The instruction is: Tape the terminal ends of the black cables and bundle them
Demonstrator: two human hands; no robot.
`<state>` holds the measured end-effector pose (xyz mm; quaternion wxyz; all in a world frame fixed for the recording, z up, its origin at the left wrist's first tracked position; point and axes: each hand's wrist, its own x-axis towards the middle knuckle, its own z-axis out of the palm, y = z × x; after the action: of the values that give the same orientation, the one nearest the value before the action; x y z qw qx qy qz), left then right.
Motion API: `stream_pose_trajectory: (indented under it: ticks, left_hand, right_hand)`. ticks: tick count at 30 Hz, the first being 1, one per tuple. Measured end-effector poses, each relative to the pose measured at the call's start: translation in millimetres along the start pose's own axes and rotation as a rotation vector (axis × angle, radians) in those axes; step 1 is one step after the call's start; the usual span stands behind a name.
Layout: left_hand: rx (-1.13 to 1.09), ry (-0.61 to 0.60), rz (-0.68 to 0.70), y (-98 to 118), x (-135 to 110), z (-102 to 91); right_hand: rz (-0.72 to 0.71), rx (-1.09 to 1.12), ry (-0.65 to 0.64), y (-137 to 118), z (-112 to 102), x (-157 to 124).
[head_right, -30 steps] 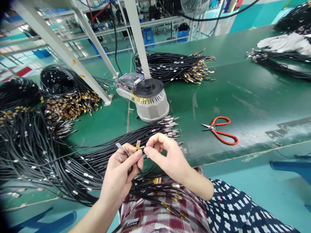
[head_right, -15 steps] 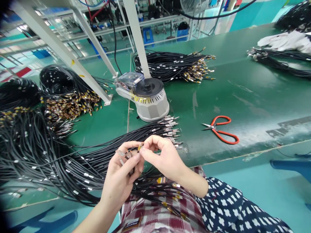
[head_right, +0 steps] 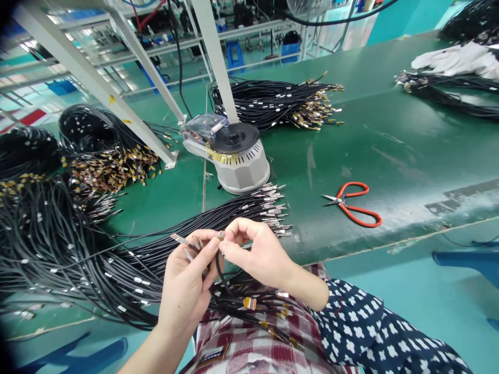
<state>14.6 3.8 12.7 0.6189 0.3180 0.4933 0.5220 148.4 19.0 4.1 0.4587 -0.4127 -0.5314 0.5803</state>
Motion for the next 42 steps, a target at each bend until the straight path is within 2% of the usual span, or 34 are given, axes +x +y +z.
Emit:
stream_pose_trajectory:
  ticks: [9,15,17,20,27,30,35,38,42]
  left_hand:
    - [-0.014,0.006,-0.028,-4,-5,2.6]
    - [-0.097,0.101,0.048,4,10,-6.5]
    - [-0.086,0.055,0.024,8,11,-7.3]
    - [-0.053,-0.003,-0.005,10,8,-4.9]
    - [-0.031,0.003,-0.009,7,2,-3.2]
    - [-0.044,-0.006,-0.022,6,2,-4.0]
    - [-0.078,0.000,-0.022,3,1,-3.8]
    - [-0.094,0.007,-0.014,2,0,-4.0]
    - [-0.100,-0.019,-0.033,0,0,-6.1]
  right_hand:
    - [-0.095,-0.013,0.053,9,4,-7]
    - [-0.308,-0.164,0.017,6,1,-25]
    - [-0.269,-0.130,0.056,5,-1,-26]
    - [-0.200,-0.040,0.191,5,1,-21]
    - [-0.143,0.022,0.291,2,15,-5]
    - [-0.086,0.097,0.267,1,17,-3]
    - [0.032,0.388,0.138,4,16,2]
    - [0.041,0.526,0.084,10,16,3]
    - [0.014,0.616,0.072,18,17,4]
